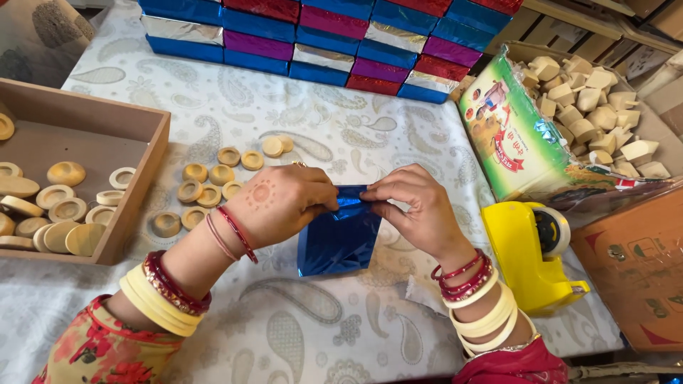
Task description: Wrapping small circular items in foil and placing them into gift boxes.
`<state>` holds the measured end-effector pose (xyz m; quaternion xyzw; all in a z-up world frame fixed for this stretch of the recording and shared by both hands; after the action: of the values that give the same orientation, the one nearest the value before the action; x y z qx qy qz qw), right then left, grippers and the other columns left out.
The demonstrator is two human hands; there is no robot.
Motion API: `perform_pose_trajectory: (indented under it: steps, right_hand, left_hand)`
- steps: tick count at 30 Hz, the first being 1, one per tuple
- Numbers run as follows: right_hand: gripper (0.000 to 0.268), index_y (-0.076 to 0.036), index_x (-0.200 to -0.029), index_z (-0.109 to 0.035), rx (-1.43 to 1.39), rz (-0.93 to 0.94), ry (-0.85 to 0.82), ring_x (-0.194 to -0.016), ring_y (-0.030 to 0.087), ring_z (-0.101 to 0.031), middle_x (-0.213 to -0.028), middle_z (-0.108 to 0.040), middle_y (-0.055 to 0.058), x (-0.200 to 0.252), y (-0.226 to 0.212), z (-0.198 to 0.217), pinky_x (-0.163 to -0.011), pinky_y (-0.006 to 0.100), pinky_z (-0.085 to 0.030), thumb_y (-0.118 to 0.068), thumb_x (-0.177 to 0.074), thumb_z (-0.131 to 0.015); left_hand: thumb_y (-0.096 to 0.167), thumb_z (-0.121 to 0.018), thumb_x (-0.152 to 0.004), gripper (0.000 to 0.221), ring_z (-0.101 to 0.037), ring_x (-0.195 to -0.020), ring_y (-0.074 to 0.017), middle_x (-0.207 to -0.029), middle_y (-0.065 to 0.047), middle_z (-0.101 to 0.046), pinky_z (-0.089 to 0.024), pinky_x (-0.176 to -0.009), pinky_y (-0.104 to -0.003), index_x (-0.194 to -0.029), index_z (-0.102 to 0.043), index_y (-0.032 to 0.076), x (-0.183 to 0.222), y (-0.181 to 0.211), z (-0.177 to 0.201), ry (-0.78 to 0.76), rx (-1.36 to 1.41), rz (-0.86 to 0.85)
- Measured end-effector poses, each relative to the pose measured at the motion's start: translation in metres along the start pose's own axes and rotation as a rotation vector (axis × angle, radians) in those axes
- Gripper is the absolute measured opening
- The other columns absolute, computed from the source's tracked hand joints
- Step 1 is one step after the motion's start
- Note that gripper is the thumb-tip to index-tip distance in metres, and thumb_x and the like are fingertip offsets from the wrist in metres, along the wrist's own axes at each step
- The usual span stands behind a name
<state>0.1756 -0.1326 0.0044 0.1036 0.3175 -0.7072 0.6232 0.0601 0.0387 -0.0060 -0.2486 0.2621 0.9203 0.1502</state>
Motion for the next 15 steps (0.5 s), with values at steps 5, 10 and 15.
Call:
perform_pose_trajectory:
  steps: [5,10,15]
  right_hand:
    - [0.025,-0.011,-0.098,-0.078,0.028,0.104,0.025,-0.096,0.023,-0.065,-0.099,-0.075,0.001,-0.001,0.009,-0.004,-0.087,0.034,-0.053,-0.004,-0.075,-0.083]
    - [0.020,-0.013,-0.095,-0.079,0.095,0.220,0.061,-0.096,0.022,-0.065,-0.097,-0.074,-0.001,-0.001,0.003,-0.002,-0.085,0.034,-0.052,-0.005,-0.078,-0.084]
    - [0.013,-0.016,-0.091,-0.078,0.182,0.285,0.091,-0.097,0.020,-0.065,-0.097,-0.074,-0.003,-0.001,-0.003,0.002,-0.085,0.033,-0.048,-0.011,-0.083,-0.087]
  left_hand:
    - [0.008,-0.075,-0.076,0.013,-0.070,-0.089,-0.0295,-0.100,-0.005,-0.074,-0.055,-0.077,-0.039,-0.088,-0.075,0.013,0.001,0.001,0.004,0.028,0.002,-0.084]
    - [0.031,-0.088,-0.080,0.027,-0.069,-0.088,-0.0283,-0.090,-0.008,-0.072,-0.053,-0.080,-0.037,-0.086,-0.071,0.010,-0.005,0.000,-0.009,0.072,0.114,-0.059]
    - [0.040,-0.088,-0.072,0.068,-0.071,-0.095,-0.0166,-0.097,-0.008,-0.072,-0.056,-0.083,-0.032,-0.124,-0.059,0.006,0.011,-0.054,-0.056,0.014,0.417,0.631]
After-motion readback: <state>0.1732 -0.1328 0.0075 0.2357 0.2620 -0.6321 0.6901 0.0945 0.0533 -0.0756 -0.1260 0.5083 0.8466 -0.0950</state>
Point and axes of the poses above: each hand's wrist, its own x-axis away from the middle knuckle, its own z-axis out of the back of the hand, y = z × x, the point moved 5 cm from there along -x, towards the middle knuckle
